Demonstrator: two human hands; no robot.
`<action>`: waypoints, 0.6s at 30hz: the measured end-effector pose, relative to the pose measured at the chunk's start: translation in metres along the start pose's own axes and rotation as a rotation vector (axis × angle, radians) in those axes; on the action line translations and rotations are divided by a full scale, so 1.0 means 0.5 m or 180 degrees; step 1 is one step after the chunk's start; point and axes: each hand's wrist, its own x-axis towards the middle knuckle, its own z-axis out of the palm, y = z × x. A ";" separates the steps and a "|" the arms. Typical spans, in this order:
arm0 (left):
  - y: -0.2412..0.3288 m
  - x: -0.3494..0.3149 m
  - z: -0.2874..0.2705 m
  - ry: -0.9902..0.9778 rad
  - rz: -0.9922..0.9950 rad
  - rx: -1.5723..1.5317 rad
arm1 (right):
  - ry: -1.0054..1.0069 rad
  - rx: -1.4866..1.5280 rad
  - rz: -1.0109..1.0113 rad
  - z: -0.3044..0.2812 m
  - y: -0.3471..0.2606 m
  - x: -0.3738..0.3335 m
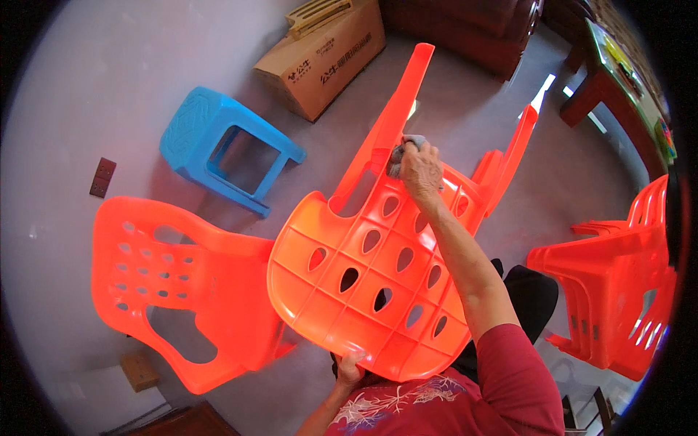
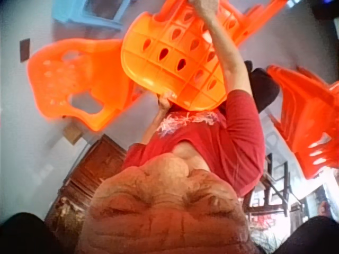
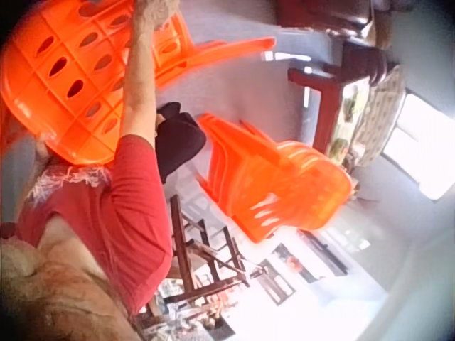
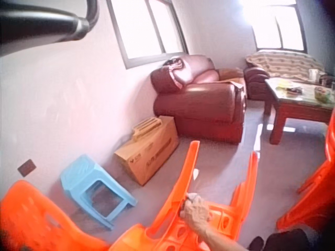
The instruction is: The person wipes an orange plastic chair with a gray cloth, cleaning the seat, backrest, and legs. They rotate the chair to access different sides and continue wiping until the end of the clip.
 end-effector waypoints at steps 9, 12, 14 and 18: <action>0.007 0.003 0.028 0.0342 0.0303 -0.0042 | -0.1225 0.0239 -0.0425 -0.072 -0.135 -0.126; 0.011 0.018 0.005 -0.0323 0.0038 -0.0167 | -0.0903 0.0311 -0.0684 -0.093 -0.144 -0.169; 0.019 0.021 -0.005 -0.0524 -0.0066 -0.0169 | -0.0491 0.0540 -0.1005 -0.108 -0.147 -0.203; 0.001 0.033 -0.004 -0.0351 0.0016 -0.0379 | -0.1101 0.0703 -0.1485 -0.211 -0.208 -0.284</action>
